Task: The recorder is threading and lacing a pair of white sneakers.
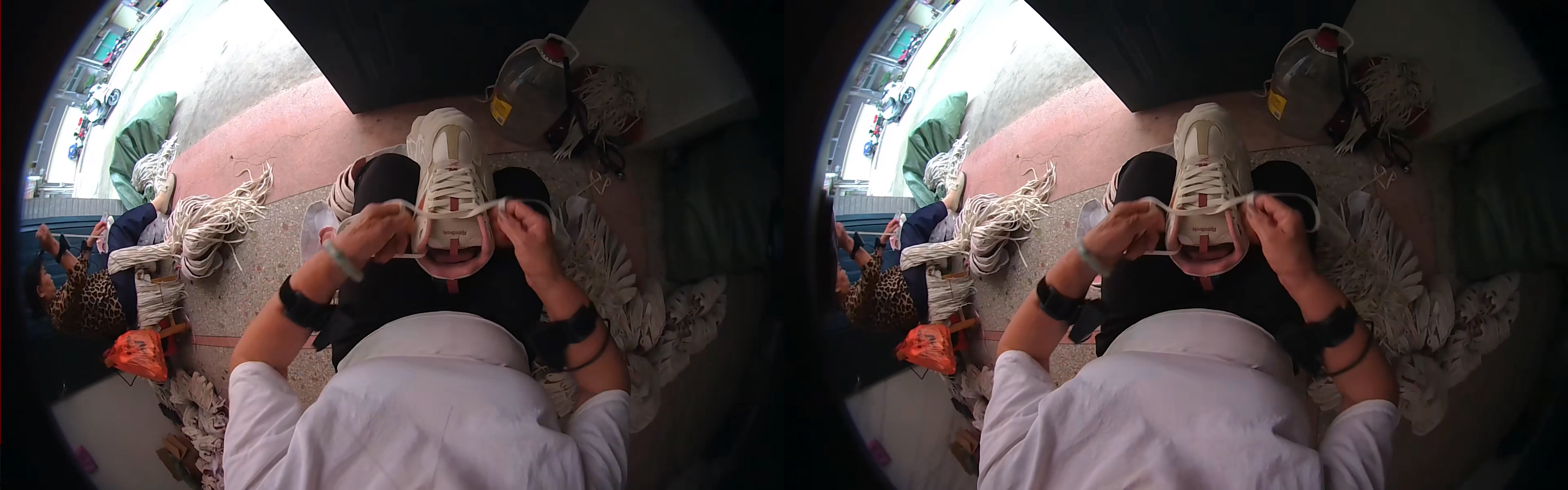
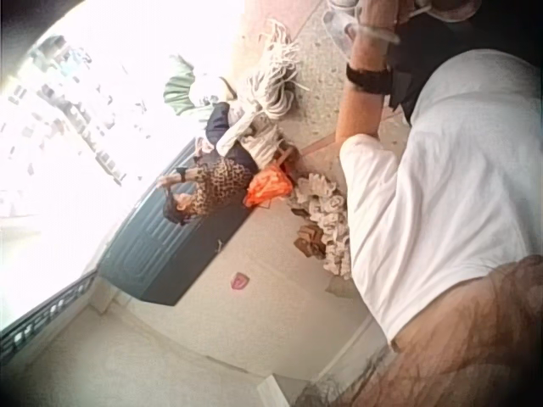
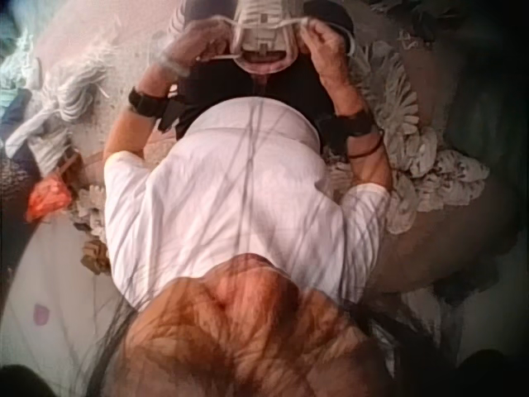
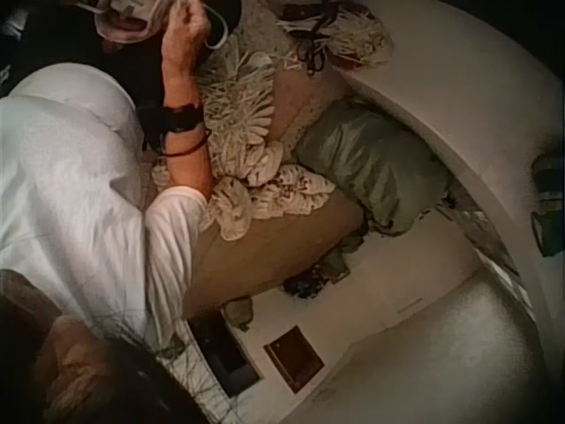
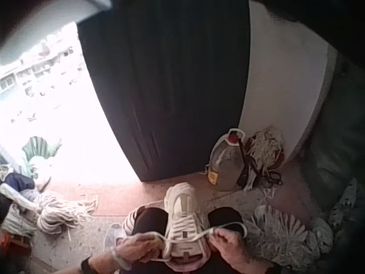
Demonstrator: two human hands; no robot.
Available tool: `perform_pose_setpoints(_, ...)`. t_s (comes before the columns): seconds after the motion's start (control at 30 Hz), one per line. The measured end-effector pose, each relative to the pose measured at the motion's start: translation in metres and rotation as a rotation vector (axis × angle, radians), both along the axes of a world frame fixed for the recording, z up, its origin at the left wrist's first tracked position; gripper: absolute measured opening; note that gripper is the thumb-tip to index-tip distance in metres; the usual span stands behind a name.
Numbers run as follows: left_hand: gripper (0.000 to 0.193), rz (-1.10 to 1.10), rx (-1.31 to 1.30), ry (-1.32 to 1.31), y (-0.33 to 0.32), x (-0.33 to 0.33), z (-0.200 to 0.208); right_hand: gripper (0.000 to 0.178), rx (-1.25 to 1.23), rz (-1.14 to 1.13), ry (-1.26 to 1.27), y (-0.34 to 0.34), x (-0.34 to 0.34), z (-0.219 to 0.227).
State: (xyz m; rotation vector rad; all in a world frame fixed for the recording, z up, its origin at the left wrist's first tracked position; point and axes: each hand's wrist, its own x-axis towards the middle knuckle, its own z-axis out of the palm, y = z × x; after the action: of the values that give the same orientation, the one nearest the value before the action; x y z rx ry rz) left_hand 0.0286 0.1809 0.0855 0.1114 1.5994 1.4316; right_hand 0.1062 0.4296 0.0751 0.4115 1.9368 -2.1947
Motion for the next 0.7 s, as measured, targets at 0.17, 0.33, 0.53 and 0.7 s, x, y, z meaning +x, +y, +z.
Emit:
perform_pose_setpoints(0.17,0.025,0.392,0.073,0.170,0.038,-0.029,-0.002,0.017,0.018,-0.172,0.271,-0.003,-0.029,-0.009)
perform_pose_setpoints(0.33,0.028,0.338,0.077,0.733,0.027,-0.018,-0.014,0.015,-0.037,-0.241,0.178,-0.001,-0.018,-0.003)
perform_pose_setpoints(0.53,0.022,0.414,-0.062,0.763,0.026,0.009,0.003,0.009,-0.059,-0.312,0.225,-0.012,-0.014,0.001)
perform_pose_setpoints(0.7,0.019,0.561,0.177,0.442,0.024,0.019,-0.011,0.008,-0.030,-0.307,0.265,-0.016,-0.011,0.000)
